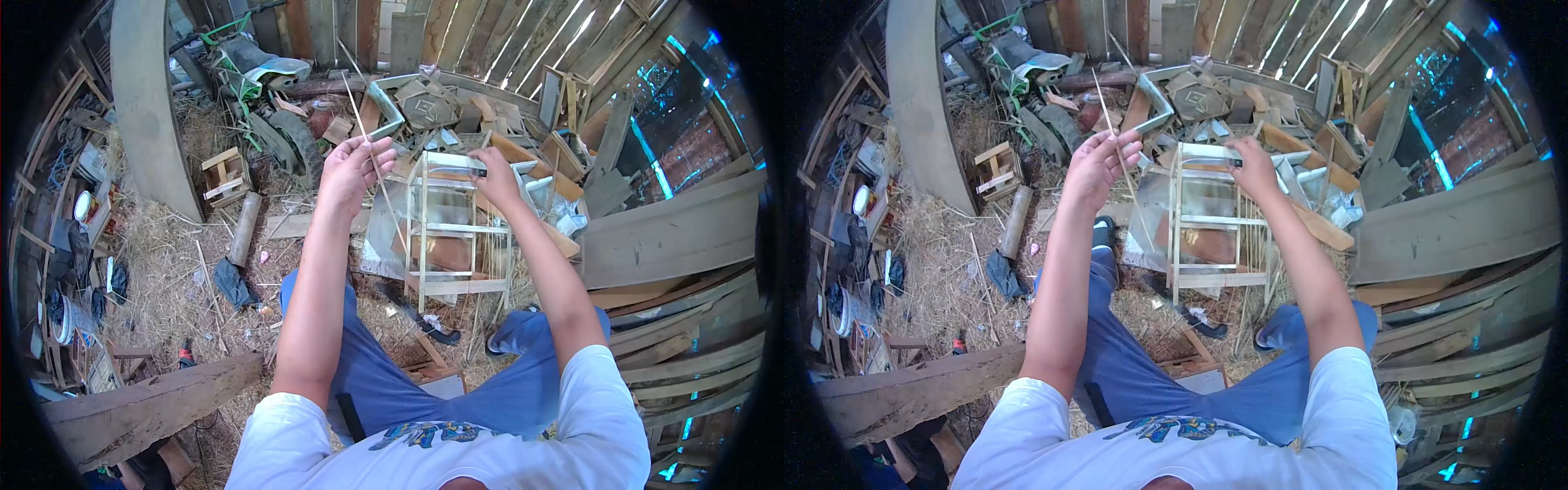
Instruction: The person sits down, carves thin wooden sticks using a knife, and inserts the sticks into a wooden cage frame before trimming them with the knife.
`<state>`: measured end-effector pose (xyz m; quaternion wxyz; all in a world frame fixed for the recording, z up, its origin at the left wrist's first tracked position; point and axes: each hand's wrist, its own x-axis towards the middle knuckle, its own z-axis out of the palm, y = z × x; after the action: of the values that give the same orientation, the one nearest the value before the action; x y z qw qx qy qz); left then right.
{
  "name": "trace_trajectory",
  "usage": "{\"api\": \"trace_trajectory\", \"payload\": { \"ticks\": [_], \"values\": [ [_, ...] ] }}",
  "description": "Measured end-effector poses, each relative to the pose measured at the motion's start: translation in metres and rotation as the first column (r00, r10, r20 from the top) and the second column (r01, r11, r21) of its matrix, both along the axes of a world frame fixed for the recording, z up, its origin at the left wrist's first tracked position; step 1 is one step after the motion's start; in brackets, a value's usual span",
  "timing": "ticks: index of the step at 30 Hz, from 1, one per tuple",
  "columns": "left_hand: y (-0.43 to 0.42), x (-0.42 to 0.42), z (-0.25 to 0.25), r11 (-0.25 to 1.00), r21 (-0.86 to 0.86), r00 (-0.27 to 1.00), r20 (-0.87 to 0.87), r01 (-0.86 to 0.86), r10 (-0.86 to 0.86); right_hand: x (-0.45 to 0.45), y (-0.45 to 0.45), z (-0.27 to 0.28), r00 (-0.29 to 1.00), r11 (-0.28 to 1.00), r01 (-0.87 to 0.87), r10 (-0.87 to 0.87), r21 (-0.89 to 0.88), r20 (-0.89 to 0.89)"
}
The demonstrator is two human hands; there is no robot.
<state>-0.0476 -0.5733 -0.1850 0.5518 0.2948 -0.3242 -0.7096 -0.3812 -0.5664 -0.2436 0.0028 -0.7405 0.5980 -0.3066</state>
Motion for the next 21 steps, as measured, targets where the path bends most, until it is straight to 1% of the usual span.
{"api": "trace_trajectory", "payload": {
  "ticks": [3, 5, 7, 9, 11, 13, 14, 15, 17, 18, 19, 21],
  "values": [
    [0.003, -0.006, 0.004, 1.0, 0.014, 1.0, 0.017, 0.016, -0.016, -0.001, 0.01, 0.001, 1.0, 0.999, 0.013, -0.013, -0.033, -0.002],
    [0.004, -0.011, 0.003, 0.999, 0.018, 0.999, 0.019, 0.034, -0.034, 0.0, 0.017, 0.009, 0.995, 0.996, 0.089, -0.088, -0.019, 0.047],
    [0.006, -0.019, 0.002, 0.998, 0.018, 0.998, 0.016, 0.056, -0.056, -0.007, 0.025, 0.012, 0.993, 0.993, 0.113, -0.111, -0.042, 0.049],
    [0.009, -0.03, 0.001, 0.995, 0.025, 0.995, 0.025, 0.098, -0.099, -0.02, 0.035, 0.015, 0.985, 0.991, 0.132, -0.129, -0.023, 0.118],
    [0.013, -0.045, -0.003, 0.988, 0.032, 0.988, 0.027, 0.15, -0.151, -0.032, 0.051, 0.018, 0.981, 0.984, 0.176, -0.173, -0.031, 0.083],
    [0.018, -0.064, -0.01, 0.978, 0.036, 0.977, 0.054, 0.203, -0.205, -0.045, 0.072, 0.018, 0.916, 0.961, 0.198, -0.251, 0.194, 0.312],
    [0.02, -0.073, -0.016, 0.964, 0.042, 0.962, 0.07, 0.262, -0.264, -0.053, 0.08, 0.014, 0.904, 0.966, 0.204, -0.247, 0.157, 0.348],
    [0.024, -0.084, -0.021, 0.959, 0.048, 0.957, 0.066, 0.279, -0.282, -0.061, 0.09, 0.013, 0.9, 0.962, 0.222, -0.266, 0.162, 0.345],
    [0.035, -0.107, -0.035, 0.933, 0.087, 0.9, 0.25, 0.348, -0.359, -0.076, 0.108, 0.012, 0.847, 0.969, 0.143, -0.226, 0.202, 0.482],
    [0.041, -0.117, -0.042, 0.917, 0.135, 0.899, 0.185, 0.376, -0.397, -0.084, 0.116, 0.013, 0.845, 0.955, 0.178, -0.272, 0.238, 0.461],
    [0.05, -0.128, -0.045, 0.91, 0.142, 0.893, 0.186, 0.389, -0.41, -0.09, 0.124, 0.015, 0.839, 0.951, 0.19, -0.287, 0.244, 0.463],
    [0.065, -0.148, -0.051, 0.905, 0.208, 0.905, 0.137, 0.372, -0.404, -0.098, 0.137, 0.018, 0.769, 0.934, 0.178, -0.329, 0.31, 0.549]
  ]
}}
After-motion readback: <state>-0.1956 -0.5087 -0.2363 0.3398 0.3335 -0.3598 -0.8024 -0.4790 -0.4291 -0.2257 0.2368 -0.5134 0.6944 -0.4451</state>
